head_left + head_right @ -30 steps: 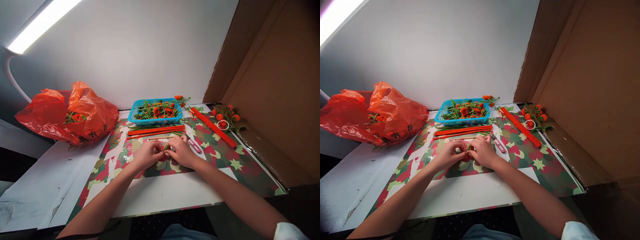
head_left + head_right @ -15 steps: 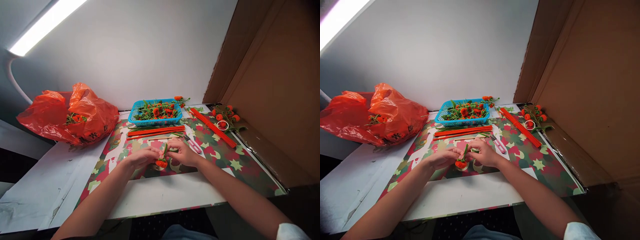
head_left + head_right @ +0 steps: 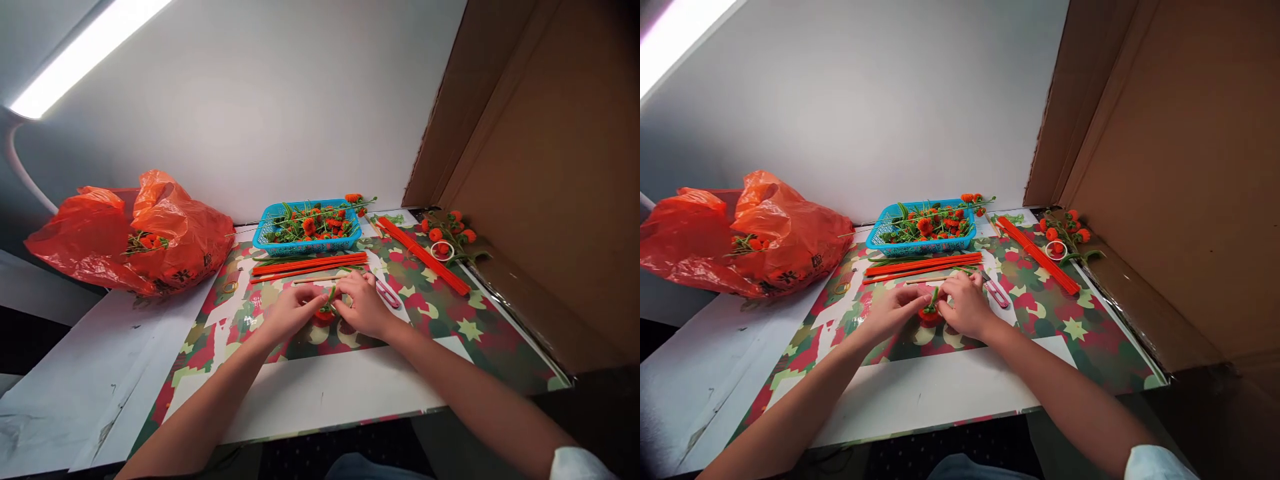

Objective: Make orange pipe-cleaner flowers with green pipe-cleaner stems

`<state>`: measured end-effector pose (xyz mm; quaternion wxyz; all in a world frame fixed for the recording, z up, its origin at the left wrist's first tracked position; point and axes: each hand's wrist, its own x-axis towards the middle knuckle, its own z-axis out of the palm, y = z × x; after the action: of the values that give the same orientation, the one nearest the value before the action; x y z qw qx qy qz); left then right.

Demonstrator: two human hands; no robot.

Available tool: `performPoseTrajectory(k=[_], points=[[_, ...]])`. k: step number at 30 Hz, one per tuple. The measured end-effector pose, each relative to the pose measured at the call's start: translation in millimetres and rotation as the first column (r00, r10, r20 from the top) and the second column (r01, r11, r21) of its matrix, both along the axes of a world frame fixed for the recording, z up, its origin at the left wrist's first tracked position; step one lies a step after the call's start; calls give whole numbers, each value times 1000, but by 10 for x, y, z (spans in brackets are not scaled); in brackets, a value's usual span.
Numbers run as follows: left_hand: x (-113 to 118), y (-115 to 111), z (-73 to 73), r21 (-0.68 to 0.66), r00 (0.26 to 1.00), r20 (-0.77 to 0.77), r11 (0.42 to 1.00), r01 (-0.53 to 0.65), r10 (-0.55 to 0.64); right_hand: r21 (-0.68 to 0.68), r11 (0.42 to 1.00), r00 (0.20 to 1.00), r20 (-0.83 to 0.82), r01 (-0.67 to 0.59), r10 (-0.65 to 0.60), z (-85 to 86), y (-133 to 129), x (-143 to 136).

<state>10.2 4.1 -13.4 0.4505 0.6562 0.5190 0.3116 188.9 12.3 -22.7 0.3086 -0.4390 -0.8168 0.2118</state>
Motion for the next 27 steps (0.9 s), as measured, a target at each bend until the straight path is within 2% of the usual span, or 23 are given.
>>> performPoseTrajectory(k=[2,5,9,11,14,16,18,20,23,27], points=[[42,-28,5,125,997,-67,992,-24,33,17,999,999,18,36,-36,-11,-7,-10],[75,-53,9,237,990,-135,971,-6,39,12,997,997,22,72,-72,-36,-13,-32],[74,-47,1,265,988,-157,964,30,12,-37,996,997,7,81,-81,-50,-10,-48],[56,-26,-5,213,991,-124,975,69,-43,-52,997,999,1,48,-48,-36,-3,-29],[-1,22,-15,40,988,20,988,149,-150,-46,998,999,-28,-35,33,-1,24,35],[-52,52,-24,-114,964,154,965,236,-217,-51,989,989,-64,-136,133,13,57,79],[-97,71,-39,-238,930,268,919,315,-250,-74,964,963,-111,-255,246,10,95,107],[-121,74,-58,-323,905,356,879,352,-231,-83,941,934,-178,-329,311,-4,127,114],[-117,64,-84,-423,867,467,817,391,-173,-99,922,901,-272,-376,338,-17,142,104],[-99,58,-102,-494,826,551,752,437,-118,-161,898,891,-279,-410,357,8,116,88]])
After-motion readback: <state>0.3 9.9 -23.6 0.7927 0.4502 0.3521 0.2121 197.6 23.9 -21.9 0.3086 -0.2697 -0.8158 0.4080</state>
